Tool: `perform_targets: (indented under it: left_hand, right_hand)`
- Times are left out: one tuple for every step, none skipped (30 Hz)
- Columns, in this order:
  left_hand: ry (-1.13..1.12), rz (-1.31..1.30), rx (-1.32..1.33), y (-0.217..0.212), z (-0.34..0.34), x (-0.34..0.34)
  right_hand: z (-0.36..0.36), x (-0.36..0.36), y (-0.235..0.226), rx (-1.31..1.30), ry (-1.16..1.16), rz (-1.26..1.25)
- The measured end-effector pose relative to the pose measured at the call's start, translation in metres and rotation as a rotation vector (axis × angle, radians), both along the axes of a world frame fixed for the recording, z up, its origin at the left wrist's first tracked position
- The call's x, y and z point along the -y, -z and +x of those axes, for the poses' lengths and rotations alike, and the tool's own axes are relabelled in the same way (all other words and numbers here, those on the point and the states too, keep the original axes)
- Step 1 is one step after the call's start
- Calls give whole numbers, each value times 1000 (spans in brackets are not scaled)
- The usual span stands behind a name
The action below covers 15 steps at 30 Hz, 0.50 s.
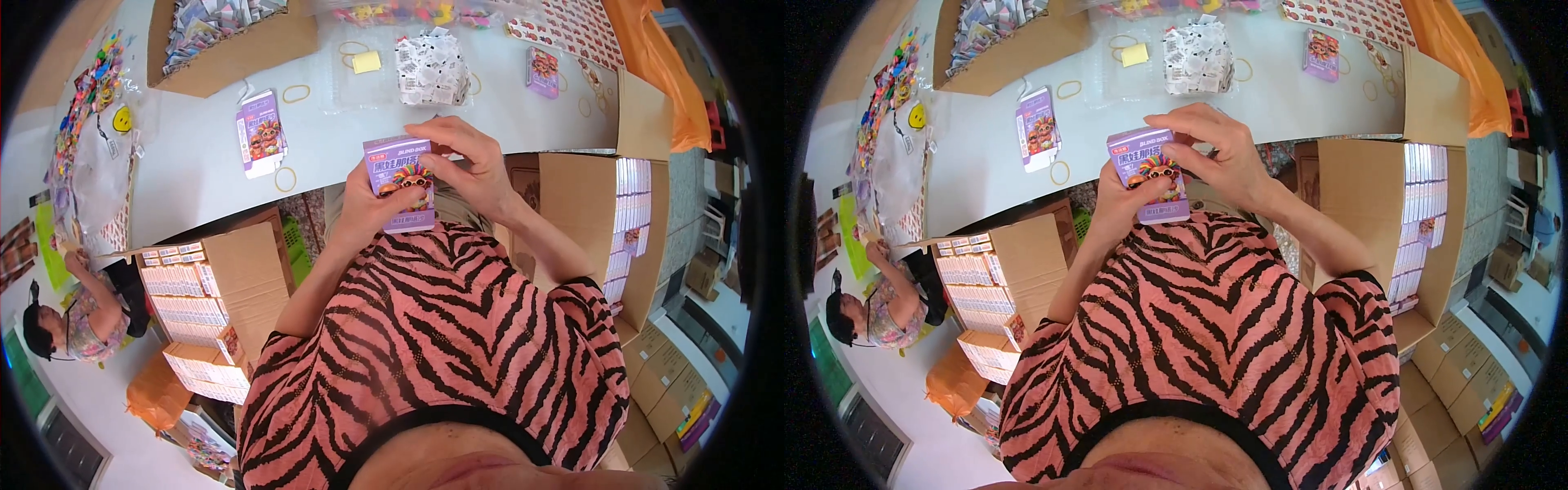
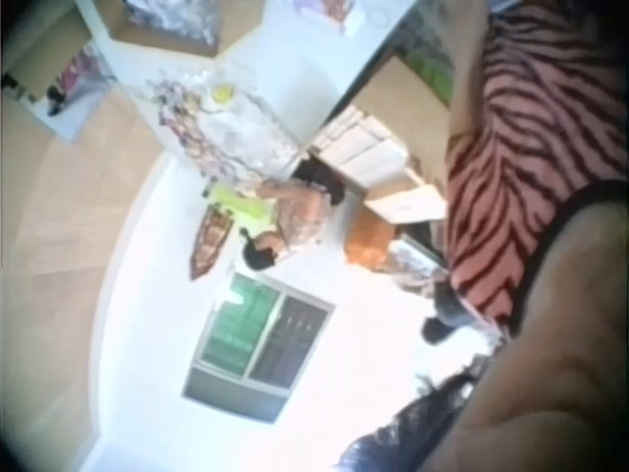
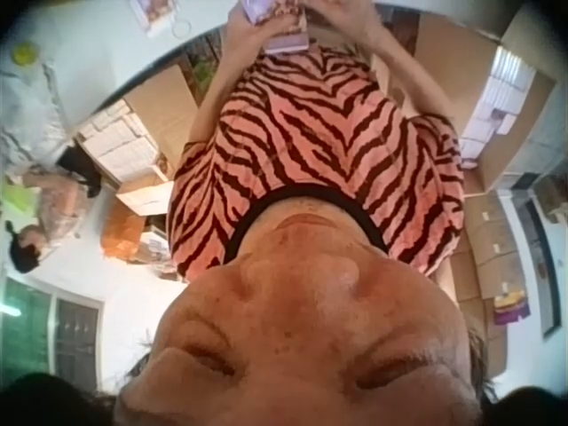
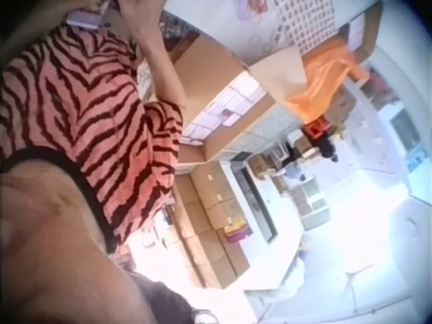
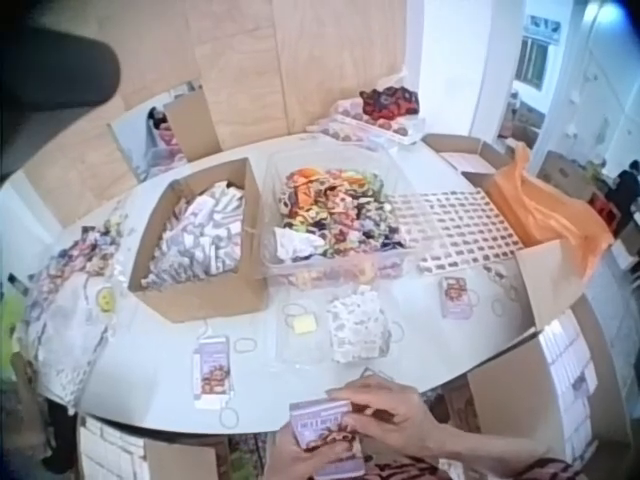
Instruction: Packing small product boxes with pouches and placing them into a larger shipping carton.
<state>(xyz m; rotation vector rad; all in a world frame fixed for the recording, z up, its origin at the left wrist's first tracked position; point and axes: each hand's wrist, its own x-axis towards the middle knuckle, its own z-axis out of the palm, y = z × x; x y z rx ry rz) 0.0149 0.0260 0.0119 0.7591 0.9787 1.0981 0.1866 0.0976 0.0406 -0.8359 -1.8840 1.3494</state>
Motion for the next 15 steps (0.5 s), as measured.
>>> perform_targets:
  left_hand:
    - [11, -17, 72, 1, 1, 0]
    - [22, -34, 145, 2, 1, 1]
    - [24, -35, 146, 0, 1, 0]
    - [45, -41, 176, -3, 1, 0]
    - [66, -48, 205, -5, 1, 0]
    - [66, -50, 205, -6, 0, 0]
    - [95, -70, 203, -7, -2, 1]
    - [124, -90, 201, -7, -5, 2]
    - [125, -92, 201, -7, -6, 2]
    - [126, -115, 199, -5, -7, 2]
    - [126, -139, 196, -4, -8, 2]
    - [126, -140, 196, -1, -9, 2]
    - [143, -121, 164, 3, -11, 1]
    - [159, -103, 131, 5, -11, 1]
    - [160, -103, 131, 4, -11, 0]
  right_hand:
    - [1, -1, -1, 2, -2, 0]
    - [3, -3, -2, -23, -45, -58]
    - [6, -6, -2, -48, -85, -115]
    - [8, -11, -2, -47, -84, -116]
    - [11, -18, -2, -48, -155, -96]
    - [12, -23, -2, -49, -228, -78]
    - [12, -25, -5, -50, -227, -80]
    - [13, -28, -9, -42, -260, -113]
    - [13, -31, -13, -32, -292, -145]
    - [14, -34, -14, -31, -291, -146]
    - [15, -38, -16, 21, -332, -159]
    - [16, -41, -16, 73, -374, -171]
    - [16, -43, -17, 72, -374, -172]
    - [16, -45, -18, 86, -393, -173]
    - [16, -45, -18, 100, -412, -174]
